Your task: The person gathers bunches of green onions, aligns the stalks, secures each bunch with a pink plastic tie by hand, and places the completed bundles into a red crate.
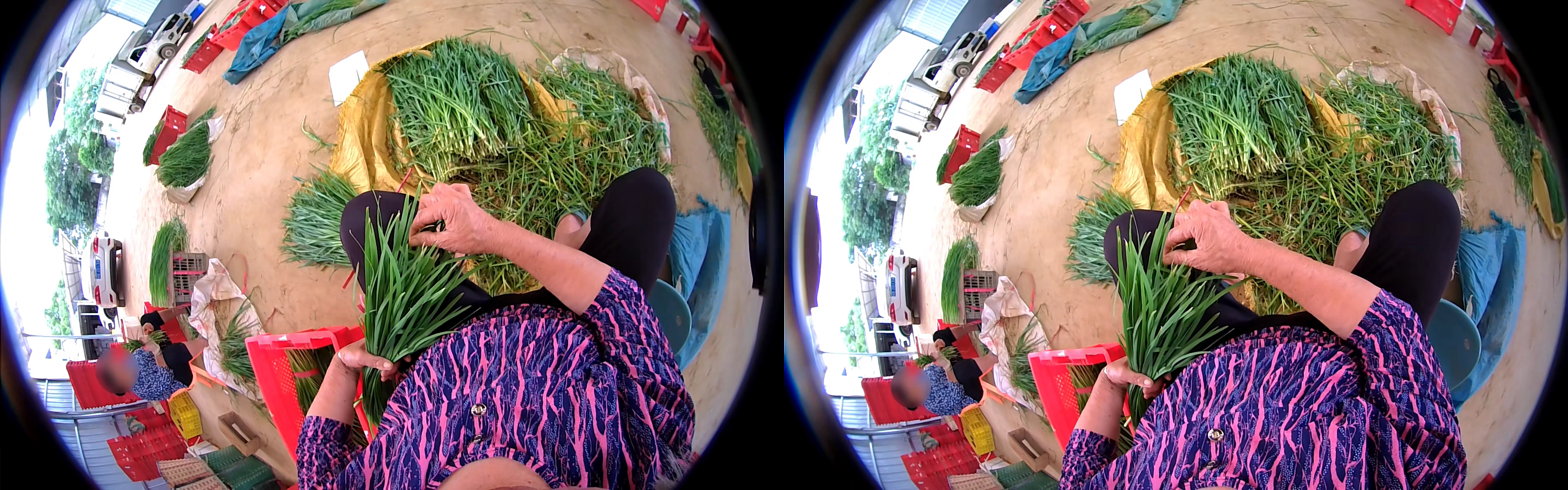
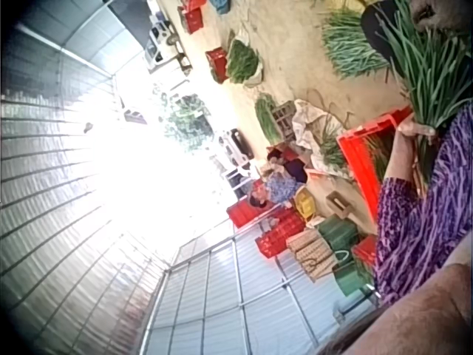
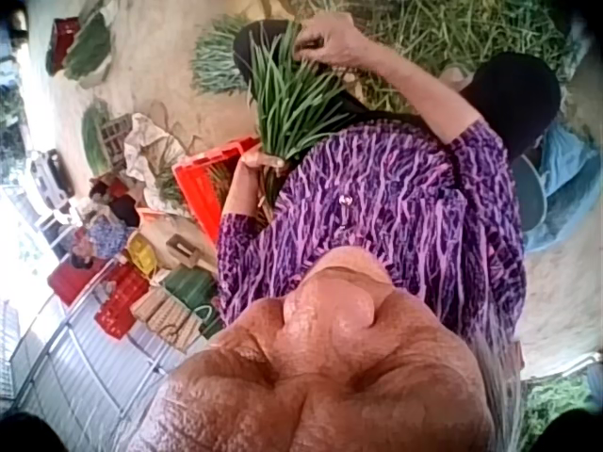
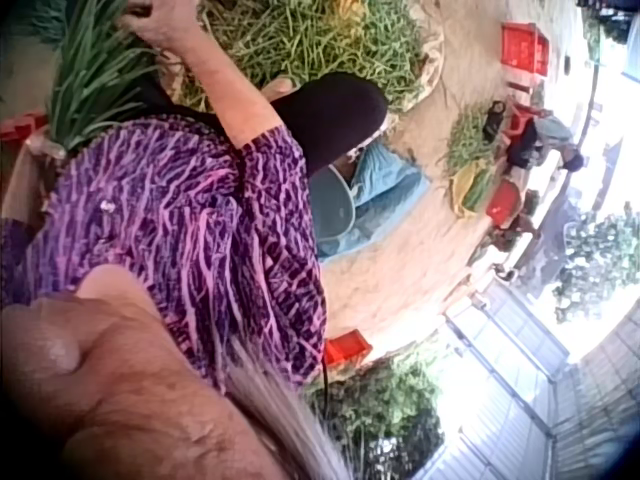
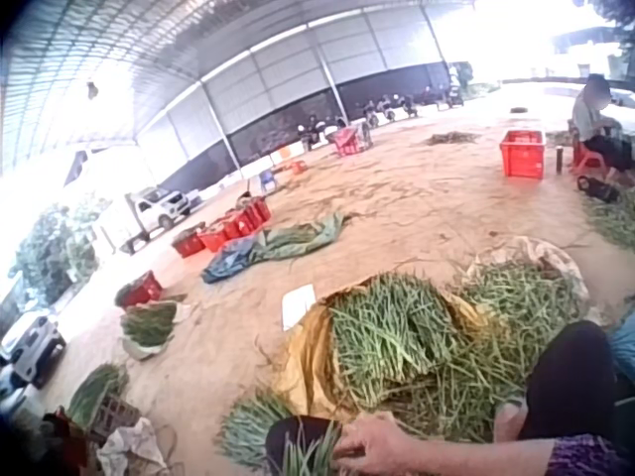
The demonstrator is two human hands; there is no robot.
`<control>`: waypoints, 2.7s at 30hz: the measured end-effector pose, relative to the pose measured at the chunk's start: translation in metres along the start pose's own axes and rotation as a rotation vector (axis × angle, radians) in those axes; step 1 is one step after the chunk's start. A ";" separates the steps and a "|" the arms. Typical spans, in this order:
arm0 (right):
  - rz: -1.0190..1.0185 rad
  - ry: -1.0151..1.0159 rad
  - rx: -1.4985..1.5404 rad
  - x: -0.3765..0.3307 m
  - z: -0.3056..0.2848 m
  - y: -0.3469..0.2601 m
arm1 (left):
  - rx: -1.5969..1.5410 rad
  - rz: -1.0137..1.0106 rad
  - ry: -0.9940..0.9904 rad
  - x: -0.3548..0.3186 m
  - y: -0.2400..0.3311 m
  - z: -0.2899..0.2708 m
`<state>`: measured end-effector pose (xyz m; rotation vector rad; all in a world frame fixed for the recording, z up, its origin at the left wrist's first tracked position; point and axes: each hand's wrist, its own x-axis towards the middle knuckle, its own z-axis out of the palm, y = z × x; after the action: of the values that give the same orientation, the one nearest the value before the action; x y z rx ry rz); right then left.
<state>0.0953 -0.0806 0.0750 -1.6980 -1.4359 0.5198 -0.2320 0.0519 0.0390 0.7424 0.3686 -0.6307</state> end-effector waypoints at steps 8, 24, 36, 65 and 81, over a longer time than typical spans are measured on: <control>0.454 0.421 0.856 0.006 0.016 0.020 | 0.042 0.003 -0.045 0.004 0.003 0.001; -0.018 0.015 -0.113 -0.023 -0.017 -0.028 | 0.054 0.006 0.056 0.001 0.003 0.008; -0.074 0.464 0.009 -0.017 0.030 -0.002 | 0.017 -0.005 0.053 0.005 0.004 0.009; 0.284 -0.102 0.708 -0.032 0.005 -0.010 | 0.007 0.048 0.047 0.004 0.003 0.011; 0.543 0.264 1.208 -0.027 0.017 -0.007 | 0.036 0.059 0.041 0.003 -0.005 0.003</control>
<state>0.0714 -0.1004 0.0658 -1.0266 -0.2426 1.1121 -0.2326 0.0454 0.0372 0.7988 0.3719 -0.5681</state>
